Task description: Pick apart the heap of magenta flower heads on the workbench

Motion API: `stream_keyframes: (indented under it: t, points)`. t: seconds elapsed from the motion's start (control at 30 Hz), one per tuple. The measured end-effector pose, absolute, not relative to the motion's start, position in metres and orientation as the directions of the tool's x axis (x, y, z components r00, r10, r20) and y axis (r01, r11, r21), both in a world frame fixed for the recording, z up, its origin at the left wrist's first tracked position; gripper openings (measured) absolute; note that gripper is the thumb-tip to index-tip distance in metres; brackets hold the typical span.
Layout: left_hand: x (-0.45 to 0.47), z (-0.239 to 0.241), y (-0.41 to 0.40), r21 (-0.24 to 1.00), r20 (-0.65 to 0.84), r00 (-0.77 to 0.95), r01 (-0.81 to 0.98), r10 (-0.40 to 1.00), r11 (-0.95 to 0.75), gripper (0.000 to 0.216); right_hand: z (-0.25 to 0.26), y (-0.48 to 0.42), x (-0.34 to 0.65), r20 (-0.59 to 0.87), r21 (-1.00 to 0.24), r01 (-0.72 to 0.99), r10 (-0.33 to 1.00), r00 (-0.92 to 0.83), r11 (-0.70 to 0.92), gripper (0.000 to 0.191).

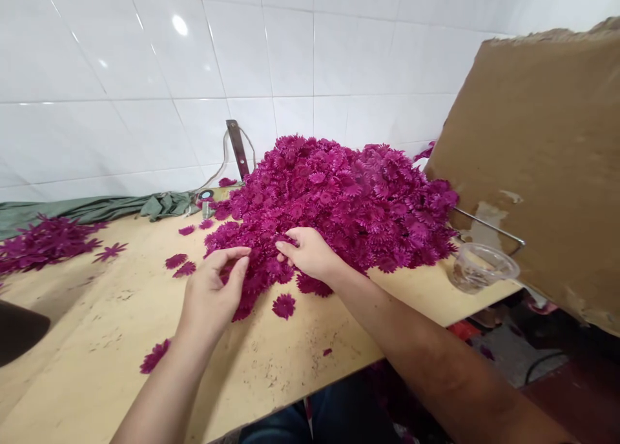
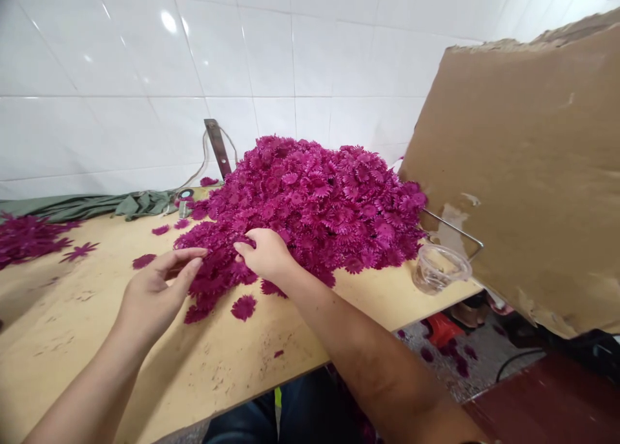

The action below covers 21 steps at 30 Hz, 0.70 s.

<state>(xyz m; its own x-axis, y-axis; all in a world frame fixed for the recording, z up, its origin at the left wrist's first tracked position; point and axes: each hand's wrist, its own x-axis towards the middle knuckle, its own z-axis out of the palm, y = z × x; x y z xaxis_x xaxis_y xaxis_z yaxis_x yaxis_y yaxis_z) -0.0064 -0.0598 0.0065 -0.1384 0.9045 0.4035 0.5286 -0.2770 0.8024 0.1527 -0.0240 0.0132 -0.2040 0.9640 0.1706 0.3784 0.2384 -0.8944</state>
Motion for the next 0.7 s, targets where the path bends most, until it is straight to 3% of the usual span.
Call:
stream_keyframes:
  t: [0.17,0.37,0.47,0.7]
  points:
    - [0.017,0.008,-0.059,0.731,0.481,-0.007,0.556,0.877,-0.396,0.031,0.018,-0.033,0.151,0.216,-0.802,0.519,0.954,-0.209,0.295,0.029]
    - [0.021,0.011,-0.052,0.918,0.274,0.01,0.295,0.962,-0.264,0.031,0.016,-0.035,0.151,0.227,-0.868,0.389,0.943,-0.245,0.31,0.04]
    - [0.019,0.015,-0.054,0.935,0.243,-0.05,0.277,0.969,-0.22,0.021,0.015,-0.037,0.15,0.248,-0.876,0.333,0.918,-0.309,0.349,0.037]
    - [0.026,0.016,-0.043,0.97,0.196,-0.281,0.196,0.94,-0.144,0.011,0.018,-0.049,0.135,0.338,-0.71,0.581,0.916,-0.214,0.398,0.032]
